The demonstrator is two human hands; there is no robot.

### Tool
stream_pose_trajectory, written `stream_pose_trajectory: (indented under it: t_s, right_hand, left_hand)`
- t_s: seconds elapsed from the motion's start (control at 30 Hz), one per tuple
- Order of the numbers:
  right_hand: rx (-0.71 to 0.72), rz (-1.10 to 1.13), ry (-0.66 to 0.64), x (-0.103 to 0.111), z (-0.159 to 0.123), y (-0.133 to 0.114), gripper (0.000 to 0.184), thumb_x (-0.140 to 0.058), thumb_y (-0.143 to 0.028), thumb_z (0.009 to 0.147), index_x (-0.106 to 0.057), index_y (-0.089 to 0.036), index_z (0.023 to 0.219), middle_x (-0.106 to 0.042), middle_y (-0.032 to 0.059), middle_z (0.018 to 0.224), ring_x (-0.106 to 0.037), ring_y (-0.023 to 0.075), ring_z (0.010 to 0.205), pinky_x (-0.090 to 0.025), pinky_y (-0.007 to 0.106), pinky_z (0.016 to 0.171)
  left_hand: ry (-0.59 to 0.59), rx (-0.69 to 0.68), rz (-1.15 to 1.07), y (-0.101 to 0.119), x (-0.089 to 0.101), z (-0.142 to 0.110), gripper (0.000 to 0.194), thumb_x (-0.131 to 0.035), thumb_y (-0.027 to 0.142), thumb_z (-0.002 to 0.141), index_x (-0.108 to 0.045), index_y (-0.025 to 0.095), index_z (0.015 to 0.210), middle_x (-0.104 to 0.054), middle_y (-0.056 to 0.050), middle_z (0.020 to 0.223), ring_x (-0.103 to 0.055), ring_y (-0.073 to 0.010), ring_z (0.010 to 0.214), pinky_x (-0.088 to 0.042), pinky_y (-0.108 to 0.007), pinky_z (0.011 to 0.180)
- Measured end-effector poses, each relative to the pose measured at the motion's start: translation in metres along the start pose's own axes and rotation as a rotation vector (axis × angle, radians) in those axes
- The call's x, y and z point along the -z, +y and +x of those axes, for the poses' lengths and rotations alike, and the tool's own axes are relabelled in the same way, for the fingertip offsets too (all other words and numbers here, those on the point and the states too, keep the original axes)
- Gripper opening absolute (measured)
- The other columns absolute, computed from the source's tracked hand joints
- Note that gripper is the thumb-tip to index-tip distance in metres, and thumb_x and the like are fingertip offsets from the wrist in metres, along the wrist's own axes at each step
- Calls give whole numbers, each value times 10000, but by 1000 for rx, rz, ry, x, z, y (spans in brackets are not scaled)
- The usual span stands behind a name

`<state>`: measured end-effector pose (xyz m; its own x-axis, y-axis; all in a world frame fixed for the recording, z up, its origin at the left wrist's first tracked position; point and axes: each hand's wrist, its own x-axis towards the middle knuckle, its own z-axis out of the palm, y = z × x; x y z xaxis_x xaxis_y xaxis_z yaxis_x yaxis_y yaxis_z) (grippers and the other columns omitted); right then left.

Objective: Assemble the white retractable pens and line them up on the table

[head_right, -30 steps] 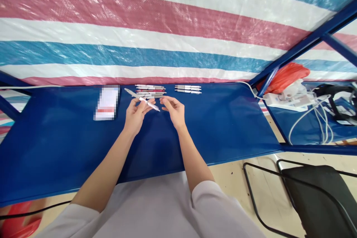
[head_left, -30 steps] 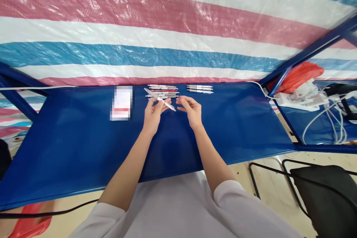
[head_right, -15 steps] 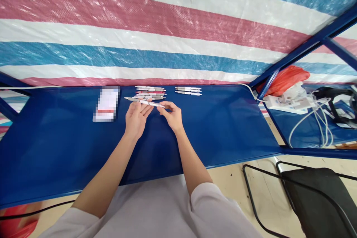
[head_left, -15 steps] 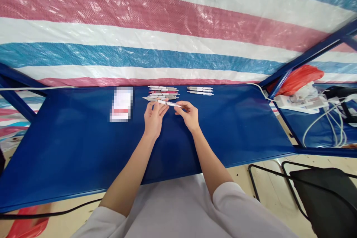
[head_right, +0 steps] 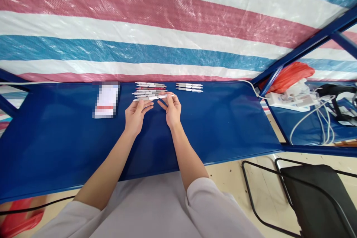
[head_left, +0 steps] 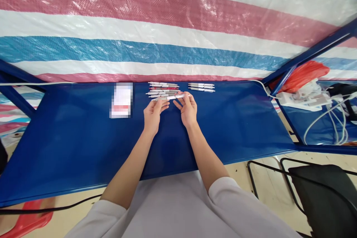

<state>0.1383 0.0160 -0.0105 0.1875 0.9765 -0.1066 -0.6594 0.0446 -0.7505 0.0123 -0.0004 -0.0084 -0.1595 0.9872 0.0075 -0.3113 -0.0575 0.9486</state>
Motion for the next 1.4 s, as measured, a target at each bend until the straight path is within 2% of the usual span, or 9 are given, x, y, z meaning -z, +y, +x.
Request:
stream_pose_trajectory:
  t_s: [0.13, 0.3, 0.4, 0.5, 0.57, 0.63, 0.8, 1.17, 1.4]
  right_hand:
    - [13, 146, 137, -1, 7, -1, 177, -609, -392, 866, -571, -248, 962, -681, -34, 902, -706, 142, 906, -599, 313, 776]
    - [6, 363, 239, 4, 18, -6, 97, -496, -380, 933, -523, -287, 942, -586, -93, 780, -656, 78, 706, -598, 336, 802]
    - [-16, 521, 227, 8, 22, -10, 132, -428, -349, 971, -513, -287, 890, -527, -110, 704, -568, 57, 582, -596, 336, 822]
    - [-13, 645, 191, 13, 24, -11, 230, -350, -317, 1001, -509, -275, 841, -462, -108, 637, -518, 64, 543, -583, 337, 855]
    - [-4, 705, 158, 16, 25, -10, 271, -319, -300, 1011, -514, -268, 825, -429, -101, 612, -486, 71, 524, -573, 329, 835]
    - [11, 744, 122, 20, 25, -7, 286, -306, -307, 1012, -526, -266, 836, -413, -91, 605, -455, 82, 515, -559, 315, 752]
    - [39, 798, 34, 26, 24, 0, 323, -320, -407, 991, -508, -245, 784, -359, -73, 590, -387, 108, 519, -450, 287, 577]
    - [45, 762, 21, 25, 21, -2, 302, -414, -396, 933, -431, -235, 678, -336, -68, 588, -355, 114, 528, -393, 293, 570]
    - [42, 668, 93, 24, 19, -3, 279, -410, -370, 905, -388, -239, 660, -324, -65, 582, -349, 122, 519, -383, 311, 560]
  left_hand:
    - [-136, -156, 480, 1, 13, 3, 330, -554, 436, 919, -693, 174, 1064, -723, -97, 1105, -678, -230, 1034, -535, -382, 925]
    - [-243, -486, 1066, 0, 30, 7, 319, -521, 356, 933, -688, 190, 1149, -681, -92, 1226, -586, -253, 1194, -404, -441, 1081]
    - [-295, -540, 1331, -2, 34, 7, 370, -492, 356, 945, -655, 193, 1234, -610, -107, 1343, -505, -295, 1294, -290, -512, 1146]
    - [-333, -544, 1481, -3, 35, 5, 439, -463, 384, 955, -592, 192, 1328, -523, -120, 1437, -427, -318, 1362, -223, -546, 1167]
    - [-343, -537, 1534, -3, 34, 5, 472, -440, 403, 962, -553, 196, 1371, -475, -125, 1477, -394, -324, 1384, -203, -562, 1167]
    - [-345, -526, 1562, -3, 33, 5, 494, -428, 419, 964, -526, 202, 1397, -437, -126, 1505, -369, -329, 1400, -189, -575, 1166]
    - [-337, -503, 1571, -5, 31, 4, 517, -413, 447, 965, -506, 209, 1415, -387, -114, 1538, -334, -330, 1422, -161, -584, 1173]
    - [-381, -504, 1529, -10, 34, -1, 538, -459, 469, 943, -509, 218, 1415, -388, -131, 1533, -342, -363, 1415, -160, -590, 1175]
    - [-390, -500, 1533, -10, 34, -2, 543, -463, 484, 939, -511, 226, 1414, -389, -121, 1533, -328, -360, 1424, -143, -586, 1181]
